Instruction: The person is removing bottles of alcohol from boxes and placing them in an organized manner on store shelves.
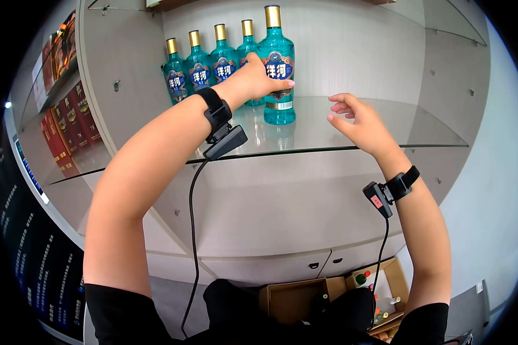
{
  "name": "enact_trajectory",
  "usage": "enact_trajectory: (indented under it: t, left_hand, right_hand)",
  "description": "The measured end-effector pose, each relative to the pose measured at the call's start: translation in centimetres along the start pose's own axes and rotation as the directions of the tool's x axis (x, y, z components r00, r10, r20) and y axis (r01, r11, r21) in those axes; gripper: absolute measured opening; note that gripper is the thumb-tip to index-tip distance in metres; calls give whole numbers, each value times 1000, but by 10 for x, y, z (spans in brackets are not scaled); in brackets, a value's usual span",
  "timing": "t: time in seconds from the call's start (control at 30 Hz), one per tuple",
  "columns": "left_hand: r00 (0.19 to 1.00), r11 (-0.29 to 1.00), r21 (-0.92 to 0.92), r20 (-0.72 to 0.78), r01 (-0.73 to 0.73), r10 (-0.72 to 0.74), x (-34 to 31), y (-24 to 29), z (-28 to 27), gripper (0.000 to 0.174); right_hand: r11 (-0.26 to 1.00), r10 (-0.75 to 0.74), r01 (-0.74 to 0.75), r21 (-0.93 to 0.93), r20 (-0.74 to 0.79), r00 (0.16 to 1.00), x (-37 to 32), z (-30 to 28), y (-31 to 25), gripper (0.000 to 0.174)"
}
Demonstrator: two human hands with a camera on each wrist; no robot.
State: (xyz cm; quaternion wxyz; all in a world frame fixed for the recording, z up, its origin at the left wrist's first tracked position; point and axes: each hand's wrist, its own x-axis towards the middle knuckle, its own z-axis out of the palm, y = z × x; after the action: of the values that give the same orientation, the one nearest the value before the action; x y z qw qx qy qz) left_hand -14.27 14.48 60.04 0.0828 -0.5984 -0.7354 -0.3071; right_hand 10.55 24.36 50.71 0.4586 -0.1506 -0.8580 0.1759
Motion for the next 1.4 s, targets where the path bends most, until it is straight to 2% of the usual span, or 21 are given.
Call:
enact_trajectory:
  t: [0.03, 0.1, 0.17, 0.23, 0.27, 0.3, 0.37, 0.4, 0.43, 0.5, 0.53, 0.63, 0.67, 0.77, 0.83, 0.9, 1.1, 1.17, 1.4]
  left_hand:
    - [1000, 1000, 2, -2, -2, 2, 4, 2, -2, 129]
    - [990, 991, 69, 73, 117, -122, 13, 3, -3, 129]
    - [991, 993, 40, 63, 115, -118, 20, -6, 0, 132]
    - [990, 987, 161, -140, 19, 4, 16, 5, 0, 134]
    - [984, 983, 151, -161, 106, -82, 14, 10, 1, 134]
    - [984, 983, 151, -159, 102, -78, 13, 13, -2, 134]
    - [953, 915, 403, -270, -17, 136, 8, 10, -7, 129]
    - [896, 867, 482, -319, -128, 310, 4, 7, -6, 115]
    - [896, 866, 482, -316, -132, 312, 3, 5, -8, 115]
    - [918, 822, 516, -154, -242, 366, 3, 3, -13, 105]
    - [888, 824, 499, -204, -268, 412, 2, 1, -11, 98]
    - [895, 799, 539, -167, -269, 414, 12, 0, -13, 95]
    - [852, 759, 584, -206, -288, 481, 18, -4, -9, 91]
    - [852, 743, 604, -191, -289, 487, 29, -5, -7, 89]
    - [845, 729, 623, -198, -283, 496, 39, -7, -4, 86]
    - [877, 745, 617, -178, -254, 446, 48, -8, -2, 84]
    - [900, 729, 653, -166, -206, 403, 63, -14, 4, 83]
    - [899, 724, 661, -172, -198, 403, 67, -16, 7, 84]
    - [894, 720, 664, -176, -201, 413, 76, -24, 10, 83]
  right_hand:
    - [1000, -8, 9, -7, 13, 1000, -1, 1, -2, 45]
    - [1000, -13, 14, -14, 24, 1000, 0, 1, -1, 44]
    - [1000, 23, -23, 10, 35, 999, 4, 4, 0, 44]
    - [999, 31, -32, 27, 41, 999, 2, 2, -2, 44]
    - [998, 40, -42, 43, 50, 998, 2, 2, -2, 44]
    - [998, 42, -44, 42, 46, 998, 2, 2, -1, 44]
    - [998, 37, -40, 55, 48, 998, 3, 3, 0, 45]
    - [998, 40, -43, 55, 47, 998, 3, 4, 0, 45]
    - [997, 38, -41, 66, 45, 998, 2, 4, 0, 45]
    - [996, 40, -43, 78, 41, 998, 3, 4, -1, 45]
    - [997, 27, -30, 75, 44, 999, 3, 5, -1, 45]
    - [996, 21, -25, 86, 51, 998, 4, 6, -1, 46]
    - [995, 22, -27, 98, 57, 998, 4, 5, -2, 46]
    - [994, 67, -73, 77, 73, 995, 3, 5, -7, 39]
    - [994, 71, -77, 74, 74, 995, 3, 4, -7, 39]
    - [994, 77, -82, 67, 71, 995, 3, 4, -8, 39]
    - [992, 90, -95, 78, 64, 994, 2, 4, -4, 39]
    - [990, 72, -76, 115, 44, 996, 3, 6, 0, 47]
    - [988, 85, -91, 124, 54, 995, 3, 5, 1, 47]
